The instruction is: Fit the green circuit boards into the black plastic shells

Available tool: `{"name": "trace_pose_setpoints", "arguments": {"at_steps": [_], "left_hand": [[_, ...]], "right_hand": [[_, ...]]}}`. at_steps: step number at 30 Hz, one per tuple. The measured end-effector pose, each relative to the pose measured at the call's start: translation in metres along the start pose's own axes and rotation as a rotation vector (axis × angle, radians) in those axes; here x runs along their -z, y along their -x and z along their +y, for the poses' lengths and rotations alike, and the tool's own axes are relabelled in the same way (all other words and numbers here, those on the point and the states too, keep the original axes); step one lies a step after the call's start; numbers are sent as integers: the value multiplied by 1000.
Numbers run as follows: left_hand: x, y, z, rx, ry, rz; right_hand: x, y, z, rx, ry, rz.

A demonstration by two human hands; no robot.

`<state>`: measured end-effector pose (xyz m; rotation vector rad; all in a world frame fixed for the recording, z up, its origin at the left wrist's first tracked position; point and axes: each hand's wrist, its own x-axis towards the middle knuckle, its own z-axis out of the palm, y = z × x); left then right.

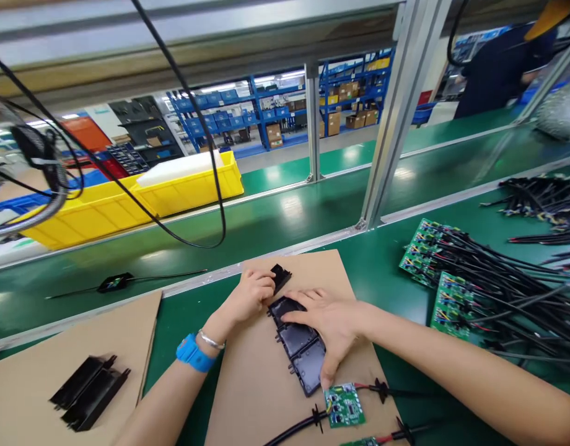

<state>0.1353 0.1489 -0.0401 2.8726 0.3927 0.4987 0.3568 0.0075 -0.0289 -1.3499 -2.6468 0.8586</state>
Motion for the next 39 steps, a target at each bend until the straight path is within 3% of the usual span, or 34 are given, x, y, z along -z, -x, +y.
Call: {"name": "trace_pose_setpoints", "arguments": {"at_steps": [4,7,10,12,15,19,21,24,26,29,32,35,39], "left_hand": [[-5,16,17,115,11,104],[0,48,52,216,35,174],[7,81,97,338,141,90],[10,94,126,468,286,-11],[11,93,160,571,436,-64],[9,70,185,551,487,-74],[9,59,189,556,468,-72],[8,48,187,560,323,7],[5,42,183,566,233,27],[0,33,175,615,252,-7],[1,27,164,657,394,-78],[7,31,151,673,483,-159],[5,44,141,603,349,-145]], "right_hand": [[1,6,-4,-46,47,83],[0,24,-20,-84,122,237],[-14,55,-47,-210,144,370],[-30,74,-62,-279,95,318],[-51,86,-74,-268,5,238],[-53,81,-74,-139,-126,458],[-45,78,-72,-86,-200,576],[-35,69,-73,-134,-272,609],[-31,58,-78,-225,-183,555],[-29,37,-92,-318,178,434],[-22,23,-97,-250,436,344],[-9,25,-84,-103,437,297],[0,29,-52,-18,346,193]]}}
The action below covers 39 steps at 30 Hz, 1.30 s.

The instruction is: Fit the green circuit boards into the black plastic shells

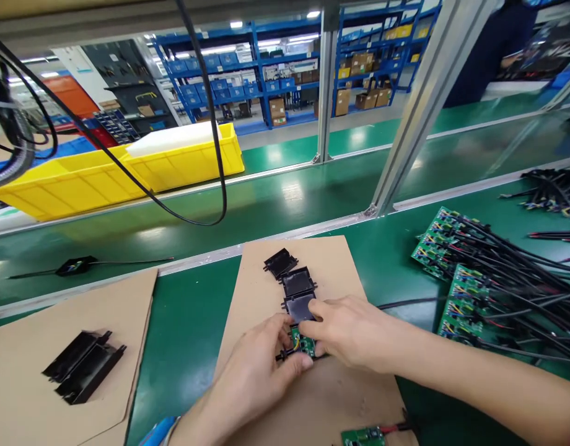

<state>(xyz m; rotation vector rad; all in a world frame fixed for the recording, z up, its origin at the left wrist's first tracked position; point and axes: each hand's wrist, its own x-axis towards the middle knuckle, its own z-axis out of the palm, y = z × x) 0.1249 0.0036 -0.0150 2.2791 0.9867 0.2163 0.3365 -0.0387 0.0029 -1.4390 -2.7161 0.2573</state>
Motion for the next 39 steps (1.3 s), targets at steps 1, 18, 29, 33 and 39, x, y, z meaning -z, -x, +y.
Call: {"name": "trace_pose_setpoints", "arguments": {"at_steps": [1,18,29,33,39], "left_hand": [[-3,1,-3,-30,-48,28],[-22,3,-24,-158,-235,108],[-22,5,-23,-148,-198,109],[-3,6,-19,-53,-12,-34],[8,-1,-12,-5,-88,-159]], "right_hand": [[-3,-1,6,3,-22,-28],[-14,-15,23,124,-96,-73],[-35,-13,10,12,-141,34],[-40,-10,8,-49,-173,33],[-43,-6,7,-101,-265,46]]}}
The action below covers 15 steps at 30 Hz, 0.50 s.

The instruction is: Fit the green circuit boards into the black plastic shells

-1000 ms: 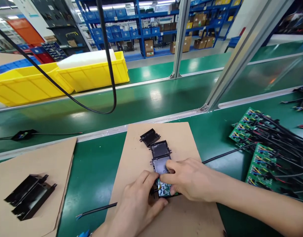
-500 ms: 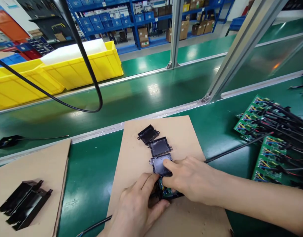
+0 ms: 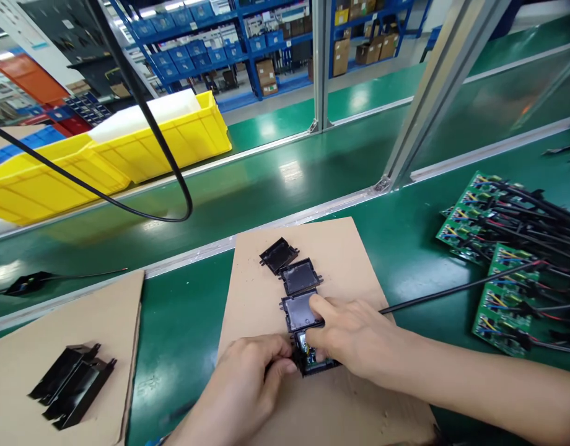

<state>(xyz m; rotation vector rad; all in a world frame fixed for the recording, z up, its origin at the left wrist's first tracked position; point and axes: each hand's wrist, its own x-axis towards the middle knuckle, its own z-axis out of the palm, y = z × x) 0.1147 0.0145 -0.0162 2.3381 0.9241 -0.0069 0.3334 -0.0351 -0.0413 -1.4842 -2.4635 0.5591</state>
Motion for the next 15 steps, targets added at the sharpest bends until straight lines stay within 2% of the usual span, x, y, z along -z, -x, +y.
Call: {"name": "trace_pose_setpoints", "arguments": {"at_steps": [4,6,8,10,15], "left_hand": [[-23,2,-3,-214,-243,322],[-34,6,-8,-272,-361,415],[-41,10,-12,-304,-475,427],[-46,13,-12,-315,-629,387],[-56,18,2,-249,-1054,293]], "right_hand": [[-3,1,0,-15,-48,55],[-3,1,0,-24,-56,58],[-3,0,0,-18,-46,56],[-2,0,-1,-5,-32,81],[-5,-1,0,46,-3,151]]}}
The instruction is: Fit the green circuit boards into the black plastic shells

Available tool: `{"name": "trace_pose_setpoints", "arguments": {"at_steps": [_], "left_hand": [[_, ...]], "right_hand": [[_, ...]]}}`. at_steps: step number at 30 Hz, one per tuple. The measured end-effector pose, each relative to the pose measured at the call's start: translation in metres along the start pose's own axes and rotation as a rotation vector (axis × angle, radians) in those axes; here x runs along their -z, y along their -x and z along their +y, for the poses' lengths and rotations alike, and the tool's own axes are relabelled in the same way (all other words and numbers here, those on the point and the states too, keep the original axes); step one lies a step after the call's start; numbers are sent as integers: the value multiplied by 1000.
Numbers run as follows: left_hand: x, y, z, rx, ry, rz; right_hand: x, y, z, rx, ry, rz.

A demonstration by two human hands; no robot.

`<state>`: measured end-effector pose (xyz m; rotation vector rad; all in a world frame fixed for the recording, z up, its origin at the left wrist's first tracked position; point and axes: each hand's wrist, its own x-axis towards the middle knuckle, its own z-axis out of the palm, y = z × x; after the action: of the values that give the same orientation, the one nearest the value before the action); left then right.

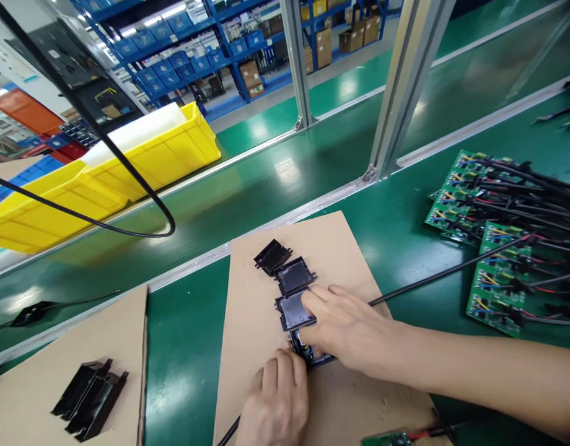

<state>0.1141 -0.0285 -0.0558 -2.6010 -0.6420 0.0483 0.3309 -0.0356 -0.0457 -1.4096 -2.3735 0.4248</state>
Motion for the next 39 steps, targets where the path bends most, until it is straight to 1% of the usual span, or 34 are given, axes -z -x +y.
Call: {"name": "trace_pose_setpoints", "arguments": {"at_steps": [1,3,7,9,12,15,17,19,20,22,24,27,30,33,37,39], "left_hand": [[1,1,2,5,-17,-7],[-1,2,1,21,50,12],[-10,5,-9,132,360,154],[-14,4,-14,161,501,190],[-18,4,-19,128,658,185],[-17,4,-24,103,723,147],[-12,4,-27,110,722,94],[-4,2,-30,118,731,76],[2,0,-30,107,750,86],[12,-5,-29,28,811,114],[18,-11,-27,-90,838,104],[15,-20,-23,-221,764,62],[2,-24,-21,-268,679,110],[-6,-23,-24,-287,692,143],[-4,-23,-28,-278,774,91],[-4,-23,-28,-249,803,109]], "right_hand": [[-1,-1,1,7,3,1],[0,-5,2,10,10,-13],[9,-24,-3,-12,33,-52],[16,-36,-9,-7,74,-95],[23,-54,-19,-8,145,-225],[25,-63,-22,4,169,-311],[26,-58,-18,49,159,-289],[28,-45,-12,95,111,-201],[30,-35,-9,97,71,-146],[34,-13,-2,44,-6,-55],[36,5,2,-39,-58,-24],[29,19,1,-100,-61,-59],[20,17,-1,-119,-29,-104],[19,11,-3,-114,-33,-137],[22,9,-3,-123,-68,-147],[23,13,-1,-128,-95,-145]]}}
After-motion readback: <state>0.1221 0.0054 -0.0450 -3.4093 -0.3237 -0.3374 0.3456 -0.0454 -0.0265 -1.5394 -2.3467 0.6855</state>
